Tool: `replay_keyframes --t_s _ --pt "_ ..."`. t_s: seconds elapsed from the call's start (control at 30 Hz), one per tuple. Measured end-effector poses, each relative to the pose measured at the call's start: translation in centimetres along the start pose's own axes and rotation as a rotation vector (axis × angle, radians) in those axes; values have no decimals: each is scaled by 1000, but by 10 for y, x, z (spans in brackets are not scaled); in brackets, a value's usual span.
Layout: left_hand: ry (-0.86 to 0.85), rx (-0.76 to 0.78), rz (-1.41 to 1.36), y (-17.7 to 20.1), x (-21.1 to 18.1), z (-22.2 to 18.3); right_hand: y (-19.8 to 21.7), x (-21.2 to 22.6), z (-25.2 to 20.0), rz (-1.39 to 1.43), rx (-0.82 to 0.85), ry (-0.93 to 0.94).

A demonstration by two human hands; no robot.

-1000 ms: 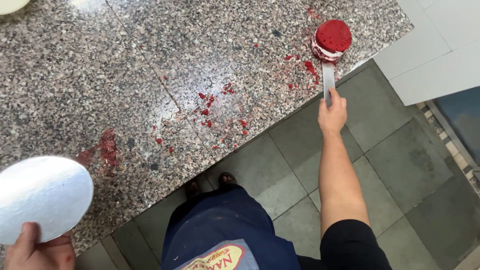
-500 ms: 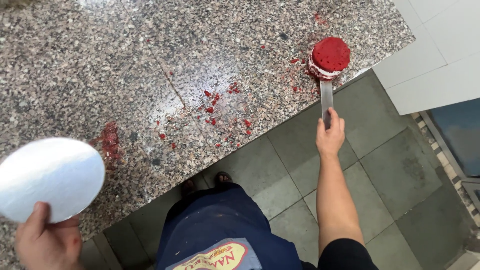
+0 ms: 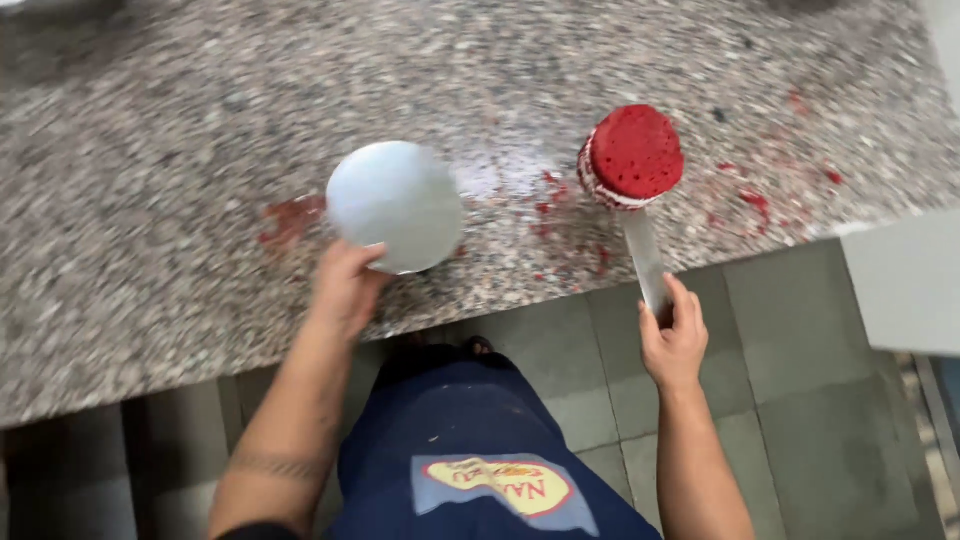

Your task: The person picks up a cake board, wipes the counter with a cloth, and uses a spatula to transfer a red velvet cake onto the board.

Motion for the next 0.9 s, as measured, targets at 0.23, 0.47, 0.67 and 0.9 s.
replay_keyframes --t_s 0.23,0.47,0.67,0.9 --pt "86 195 -34 -19 32 26 -57 94 26 252 121 202" --pt "62 252 -133 -6 18 7 -90 147 39 334 194 303" --pt "14 249 -144 7 16 5 -99 162 43 372 236 324" --pt "-9 266 -192 1 7 -3 -101 191 57 356 288 366"
Point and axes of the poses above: each hand's wrist, its own z-axis towards the middle knuckle, its own y-axis out of the back of the hand, x = y × z, the point moved 8 cm from there along z, towards the middle knuckle, and after that the axes turned 15 degrees about y, right-handed, at the moved point
